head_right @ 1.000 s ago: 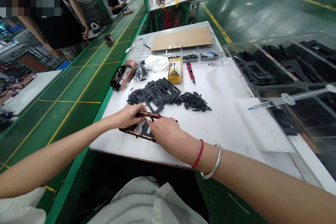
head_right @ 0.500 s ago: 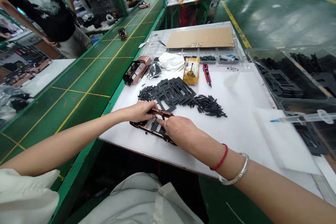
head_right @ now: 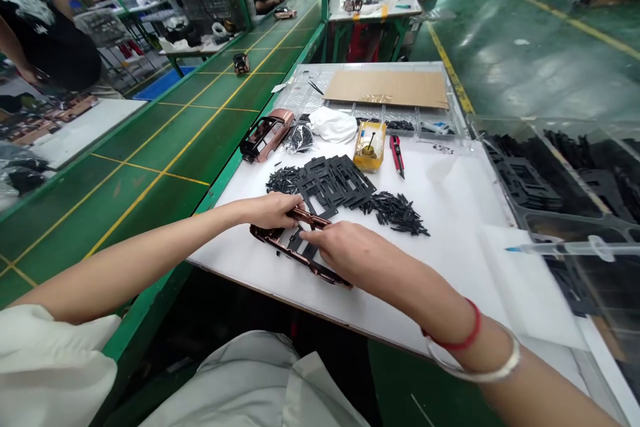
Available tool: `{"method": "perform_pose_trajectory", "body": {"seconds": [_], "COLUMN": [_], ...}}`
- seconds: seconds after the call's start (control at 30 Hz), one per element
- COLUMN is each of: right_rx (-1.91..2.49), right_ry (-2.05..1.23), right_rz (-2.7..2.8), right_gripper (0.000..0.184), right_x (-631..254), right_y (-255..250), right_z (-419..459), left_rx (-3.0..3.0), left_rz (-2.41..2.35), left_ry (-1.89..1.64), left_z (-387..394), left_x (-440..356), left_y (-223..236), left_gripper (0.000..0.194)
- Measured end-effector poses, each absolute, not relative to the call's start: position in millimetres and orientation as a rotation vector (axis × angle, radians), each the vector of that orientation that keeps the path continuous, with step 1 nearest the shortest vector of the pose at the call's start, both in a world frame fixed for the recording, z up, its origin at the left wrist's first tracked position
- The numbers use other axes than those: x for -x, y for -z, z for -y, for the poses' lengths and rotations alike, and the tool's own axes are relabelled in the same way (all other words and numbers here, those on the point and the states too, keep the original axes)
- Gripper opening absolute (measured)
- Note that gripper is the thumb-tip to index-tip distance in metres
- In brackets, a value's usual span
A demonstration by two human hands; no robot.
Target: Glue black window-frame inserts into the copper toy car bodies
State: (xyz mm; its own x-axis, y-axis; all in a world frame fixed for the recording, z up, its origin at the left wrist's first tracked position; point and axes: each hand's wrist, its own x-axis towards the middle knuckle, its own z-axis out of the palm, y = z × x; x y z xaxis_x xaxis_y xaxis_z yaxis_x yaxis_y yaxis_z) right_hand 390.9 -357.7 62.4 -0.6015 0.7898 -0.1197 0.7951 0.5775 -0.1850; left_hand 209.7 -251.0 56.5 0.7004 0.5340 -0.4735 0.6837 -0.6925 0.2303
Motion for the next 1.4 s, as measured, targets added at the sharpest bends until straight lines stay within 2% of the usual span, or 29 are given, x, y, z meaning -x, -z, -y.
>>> {"method": "perform_pose_trajectory", "body": {"seconds": [0.07,0.17,0.3,0.43,0.8,1.1,1.2,1.3,1.4], "right_rx": [-1.647,-1.909,-1.87,-1.919,-1.933,-1.92,-1.91,-1.945,-2.043], "right_ry": [0.26,0.199,0.707,1.001,1.21,1.356,1.455,1.539,1.594], "right_rz": [-2.897,-2.717,-2.454,-2.427,-2.53,-2.644,-2.669,-2.699,-2.684], "right_gripper": [0.031,0.035,0.022,0.022,0.019,0.023,0.024,0.027,0.029], "right_x": [-401.1,-411.1,-413.9,-416.9,-424.5,-435.2,-437.9,-440.9,-442.9], "right_y": [-68.5,-63.9,-46.3,-40.8,-31.2,-21.3,-19.9,-17.4,-13.5], "right_z": [361.1,361.8,353.4,344.1,343.5,351.2,354.7,360.0,366.8], "left_rx": [-2.506,-2.485,-2.469,-2.461,-2.435,-2.328,-2.289,-2.285,-2.175], "left_rz": [-0.937,-0.934,-0.931,-0.944,-0.982,-0.897,-0.867,-0.946,-1.078], "left_ry": [0.536,0.57,0.631,0.684,0.753,0.906,0.912,0.579,-0.14], "left_z": [248.0,244.9,244.0,242.8,240.9,236.5,230.4,225.5,230.7], "left_x": [-211.1,-214.2,-220.3,-227.0,-232.7,-242.7,-238.8,-218.1,-179.5], "left_y": [-56.4,-58.2,-64.1,-67.5,-65.3,-88.6,-106.4,-126.2,-133.6], "left_gripper": [0.034,0.032,0.032,0.032,0.035,0.039,0.052,0.062,0.051]}}
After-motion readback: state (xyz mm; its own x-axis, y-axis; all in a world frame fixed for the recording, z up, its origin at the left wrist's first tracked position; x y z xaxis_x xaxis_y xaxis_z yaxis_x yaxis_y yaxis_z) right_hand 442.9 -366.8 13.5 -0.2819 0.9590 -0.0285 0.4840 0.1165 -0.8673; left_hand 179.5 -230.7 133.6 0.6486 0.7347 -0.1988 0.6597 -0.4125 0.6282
